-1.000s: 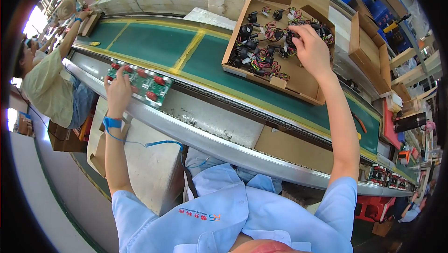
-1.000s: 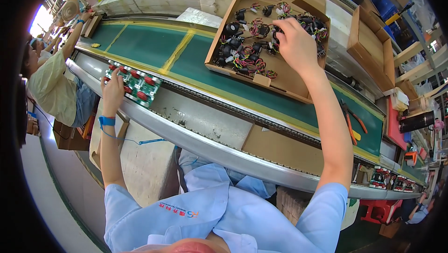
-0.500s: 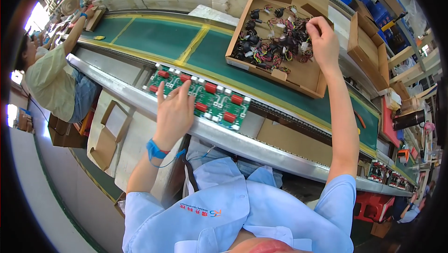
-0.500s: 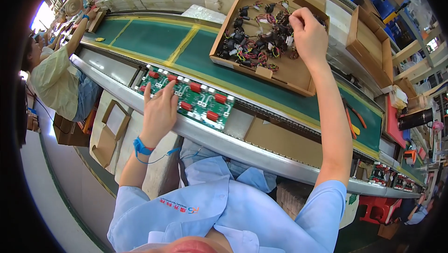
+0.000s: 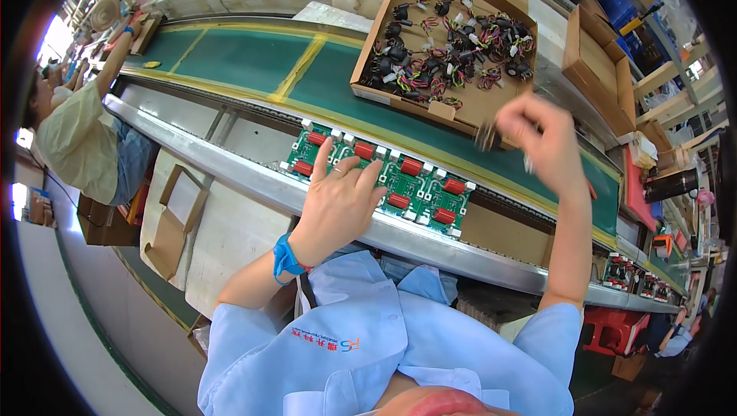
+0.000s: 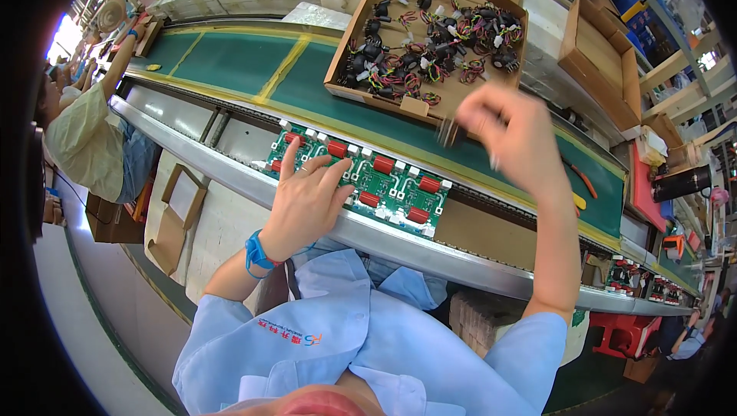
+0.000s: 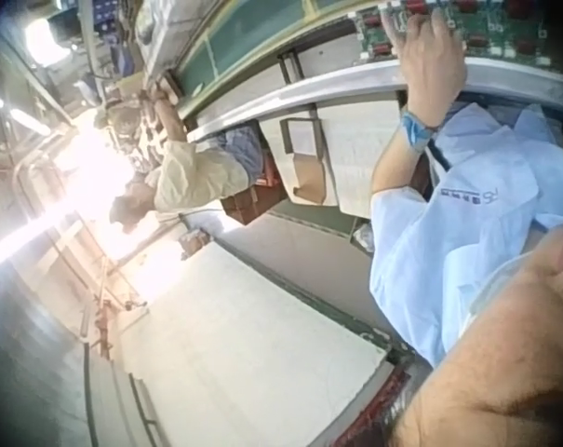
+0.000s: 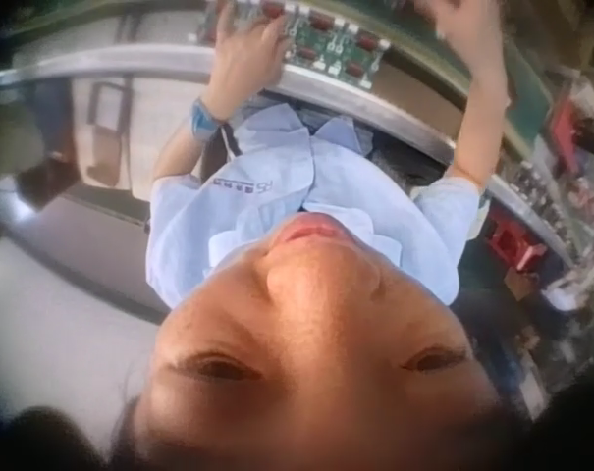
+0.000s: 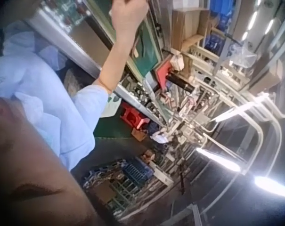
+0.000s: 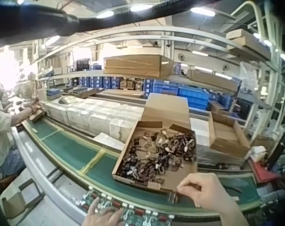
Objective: The person assembles electronic components and wire connectors onto printed circuit boards by hand, taking the components from a cardboard box.
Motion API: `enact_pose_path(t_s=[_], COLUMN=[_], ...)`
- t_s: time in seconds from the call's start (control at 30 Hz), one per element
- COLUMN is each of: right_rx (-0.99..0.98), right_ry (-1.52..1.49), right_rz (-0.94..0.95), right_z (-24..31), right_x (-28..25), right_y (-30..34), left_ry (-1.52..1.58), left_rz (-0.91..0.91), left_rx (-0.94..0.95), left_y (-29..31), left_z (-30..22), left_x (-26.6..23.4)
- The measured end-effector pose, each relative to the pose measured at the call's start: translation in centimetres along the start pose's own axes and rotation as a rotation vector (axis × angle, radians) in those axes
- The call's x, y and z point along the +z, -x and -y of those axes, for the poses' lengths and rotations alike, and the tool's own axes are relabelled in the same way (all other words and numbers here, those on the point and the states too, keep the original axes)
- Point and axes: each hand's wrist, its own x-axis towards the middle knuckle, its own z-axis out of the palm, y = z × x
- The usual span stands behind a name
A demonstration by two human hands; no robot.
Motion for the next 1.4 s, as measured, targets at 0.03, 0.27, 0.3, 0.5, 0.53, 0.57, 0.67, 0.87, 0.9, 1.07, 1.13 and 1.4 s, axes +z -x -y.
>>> enact_pose_path(t_s=[0.03,0.27,0.3,0.5,0.53,0.57,0.67,0.87,0.9,1.07,1.13,1.4], right_rx=[-0.027,-0.431,-0.421,-0.586,-0.578,-0.58,-0.555,-0.447,-0.402,-0.214,-0.094,-0.004], right_ry=[-0.065,0.095,0.084,0.359,0.356,0.351,0.343,0.192,0.164,-0.002,0.203,0.441], right_rz=[0.09,0.193,0.207,-0.039,-0.03,-0.084,-0.179,-0.13,-0.089,0.005,-0.039,0.149], right_z=[0.9,4.1,4.0,2.1,1.9,1.8,1.8,2.1,2.2,2.0,0.7,-0.2], right_x=[0.7,5.7,5.8,6.8,7.3,8.1,10.1,10.7,10.6,7.7,7.1,7.6], right_y=[1.6,7.8,8.1,10.2,10.8,11.3,12.4,13.1,13.1,10.5,9.3,7.4], left_ry=[0.034,0.727,0.77,1.07,1.191,1.199,1.888,2.169,2.125,1.578,0.904,0.222], left_rz=[-0.049,0.111,0.087,0.222,0.219,0.225,0.243,0.327,0.375,0.133,-0.177,-0.268], left_rx=[0.021,0.135,0.119,-0.048,-0.073,-0.08,-0.459,-0.68,-0.696,-0.402,-0.096,-0.05], left_y=[-0.3,-0.4,-0.2,1.2,1.4,1.7,2.9,4.2,4.1,3.2,2.2,2.1], left_z=[0.0,-5.0,-5.5,-5.2,-5.2,-5.3,-5.8,-6.2,-6.0,-3.8,-2.2,1.6], left_x=[-0.3,-2.1,-1.7,-0.7,-0.4,0.0,1.1,1.7,1.7,1.1,1.3,3.2])
